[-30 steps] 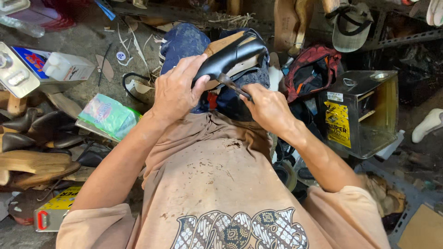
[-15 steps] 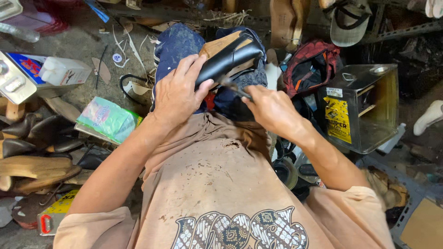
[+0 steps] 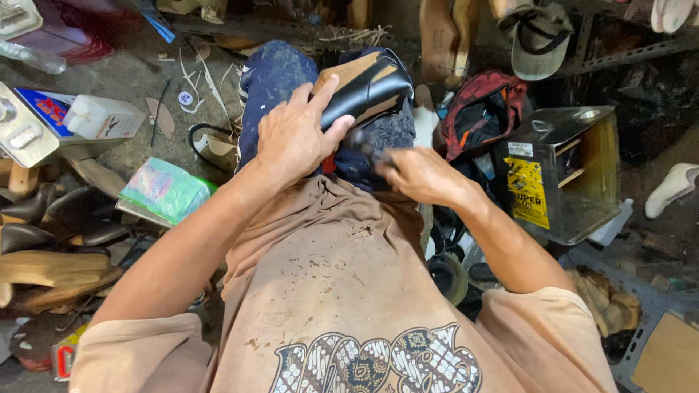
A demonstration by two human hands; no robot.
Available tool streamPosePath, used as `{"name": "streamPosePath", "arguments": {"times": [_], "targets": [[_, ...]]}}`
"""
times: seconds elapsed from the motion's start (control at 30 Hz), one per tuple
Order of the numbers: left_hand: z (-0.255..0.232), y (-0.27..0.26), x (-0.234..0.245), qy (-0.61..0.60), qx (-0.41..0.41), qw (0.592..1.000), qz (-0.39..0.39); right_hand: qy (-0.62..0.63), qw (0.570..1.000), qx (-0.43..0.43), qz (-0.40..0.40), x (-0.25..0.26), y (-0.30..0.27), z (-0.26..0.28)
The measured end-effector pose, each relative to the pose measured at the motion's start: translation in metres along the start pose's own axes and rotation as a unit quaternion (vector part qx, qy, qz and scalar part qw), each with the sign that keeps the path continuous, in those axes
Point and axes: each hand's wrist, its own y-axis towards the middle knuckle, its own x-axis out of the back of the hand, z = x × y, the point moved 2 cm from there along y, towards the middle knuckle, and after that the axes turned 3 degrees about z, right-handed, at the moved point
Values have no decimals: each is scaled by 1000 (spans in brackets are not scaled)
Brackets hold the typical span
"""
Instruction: The person uses a curved metal tool to scrape and smooth the sole and edges of a black shoe. They hold the shoe on their lap, repeatedly scraping the bottom and sides, and occasionally turning the shoe to access different areas.
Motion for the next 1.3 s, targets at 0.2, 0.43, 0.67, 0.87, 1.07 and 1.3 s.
{"name": "streamPosePath", "arguments": {"times": [0.2, 0.43, 0.67, 0.87, 1.07, 1.3], "targets": [[16, 7, -7, -144, 41, 988, 36, -81, 983, 162, -7, 20, -53, 27], [-20, -8, -49, -728, 212, 652, -19, -158, 855, 111, -481, 140, 54, -84], [-34, -19, -61, -597, 228, 763, -98, -209, 783, -28, -585, 161, 130, -152], [-31, -16, -83, -597, 166, 776, -120, 39, 828, 107, -549, 85, 63, -81], [-34, -18, -90, -582, 146, 790, -125, 70, 880, 195, -427, 31, 44, -15], [-31, -18, -86, -577, 156, 792, -122, 100, 865, 244, -427, 46, 47, 12]]}}
